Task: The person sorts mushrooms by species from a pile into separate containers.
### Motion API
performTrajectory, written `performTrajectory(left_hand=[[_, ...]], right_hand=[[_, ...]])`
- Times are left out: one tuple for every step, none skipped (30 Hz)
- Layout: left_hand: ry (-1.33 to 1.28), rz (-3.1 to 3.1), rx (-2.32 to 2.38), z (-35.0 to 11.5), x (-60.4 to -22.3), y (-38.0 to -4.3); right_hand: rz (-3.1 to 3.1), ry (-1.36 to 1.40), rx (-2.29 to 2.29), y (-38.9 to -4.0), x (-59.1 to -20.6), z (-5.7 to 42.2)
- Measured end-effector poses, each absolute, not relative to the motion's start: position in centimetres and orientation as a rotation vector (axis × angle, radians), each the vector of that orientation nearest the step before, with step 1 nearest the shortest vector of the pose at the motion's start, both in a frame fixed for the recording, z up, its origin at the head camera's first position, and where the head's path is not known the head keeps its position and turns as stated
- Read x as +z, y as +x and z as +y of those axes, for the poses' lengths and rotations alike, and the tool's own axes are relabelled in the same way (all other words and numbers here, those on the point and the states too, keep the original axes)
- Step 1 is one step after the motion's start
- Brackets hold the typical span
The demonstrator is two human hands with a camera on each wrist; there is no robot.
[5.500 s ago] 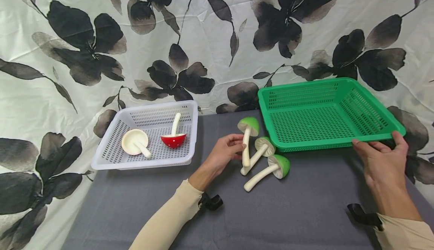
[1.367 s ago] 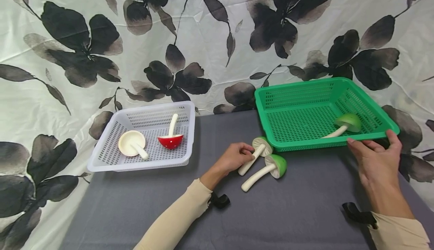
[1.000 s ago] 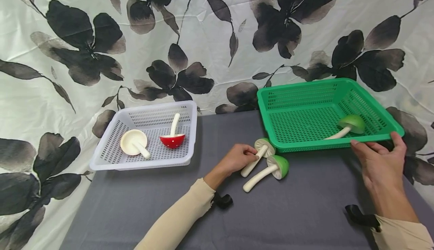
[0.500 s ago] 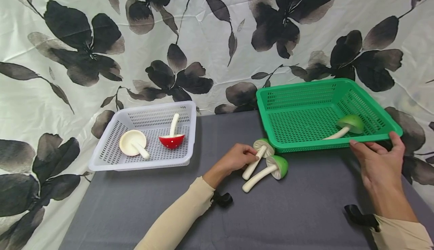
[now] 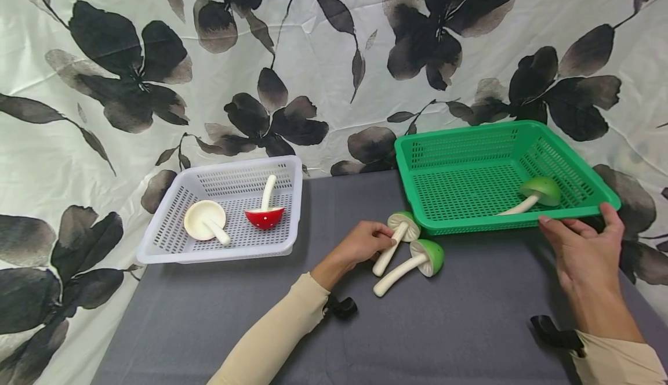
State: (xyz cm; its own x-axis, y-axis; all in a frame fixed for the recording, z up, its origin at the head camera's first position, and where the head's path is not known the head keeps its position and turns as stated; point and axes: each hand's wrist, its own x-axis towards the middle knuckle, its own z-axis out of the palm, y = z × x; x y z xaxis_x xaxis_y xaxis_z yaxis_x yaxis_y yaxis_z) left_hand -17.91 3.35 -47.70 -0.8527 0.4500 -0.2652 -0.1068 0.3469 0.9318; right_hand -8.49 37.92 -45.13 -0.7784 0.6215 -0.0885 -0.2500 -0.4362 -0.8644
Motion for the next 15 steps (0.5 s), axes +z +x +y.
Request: performTrajectory(left_hand=[[0.291, 2.124, 1.536, 3.33, -47.65, -17.91], [0.285, 2.117, 1.543, 3.31, -47.6, -17.92], [0.279, 2.109, 1.549, 3.28, -47.57, -17.94], [0.274, 2.101, 1.555, 3.25, -47.55, -17.96], [0.268, 2.092, 1.563, 3.22, -47.53, -17.98], [0.264, 2.086, 1.567, 3.19, -47.53, -18.01], [0.261, 2.08, 1.569, 3.15, -47.54, -18.02], [0.259, 2.078, 1.57, 3.12, -47.53, -18.04], [0.253, 2.074, 1.573, 3.1, -47.54, -18.07], [0.249, 2.072, 1.575, 3.09, -47.56, -18.08], [0.245, 2.071, 1.576, 3.08, -47.56, -18.09], [0.241, 2.07, 1.579, 3.07, -47.55, -18.11], [0.236, 2.069, 1.581, 3.07, -47.54, -18.12], [0.231, 2.068, 1.585, 3.07, -47.52, -18.14], [0.226, 2.064, 1.589, 3.07, -47.5, -18.13]], right_hand=[[-1.239, -0.544, 2.226, -8.48, -45.13, 37.92], [-1.234, -0.542, 2.228, -8.48, -45.13, 37.92], [-1.231, -0.54, 2.231, -8.47, -45.13, 37.92], [-1.226, -0.537, 2.233, -8.47, -45.12, 37.92], [-1.22, -0.533, 2.236, -8.48, -45.11, 37.93], [-1.213, -0.529, 2.239, -8.49, -45.11, 37.93], [-1.206, -0.525, 2.242, -8.49, -45.1, 37.94], [-1.201, -0.521, 2.245, -8.5, -45.1, 37.95], [-1.198, -0.517, 2.246, -8.51, -45.1, 37.96], [-1.194, -0.513, 2.248, -8.51, -45.1, 37.97], [-1.193, -0.512, 2.248, -8.52, -45.1, 37.98], [-1.191, -0.512, 2.248, -8.53, -45.1, 37.99], [-1.193, -0.514, 2.247, -8.53, -45.1, 37.99], [-1.192, -0.514, 2.247, -8.55, -45.11, 38.0], [-1.19, -0.515, 2.247, -8.55, -45.12, 38.01]])
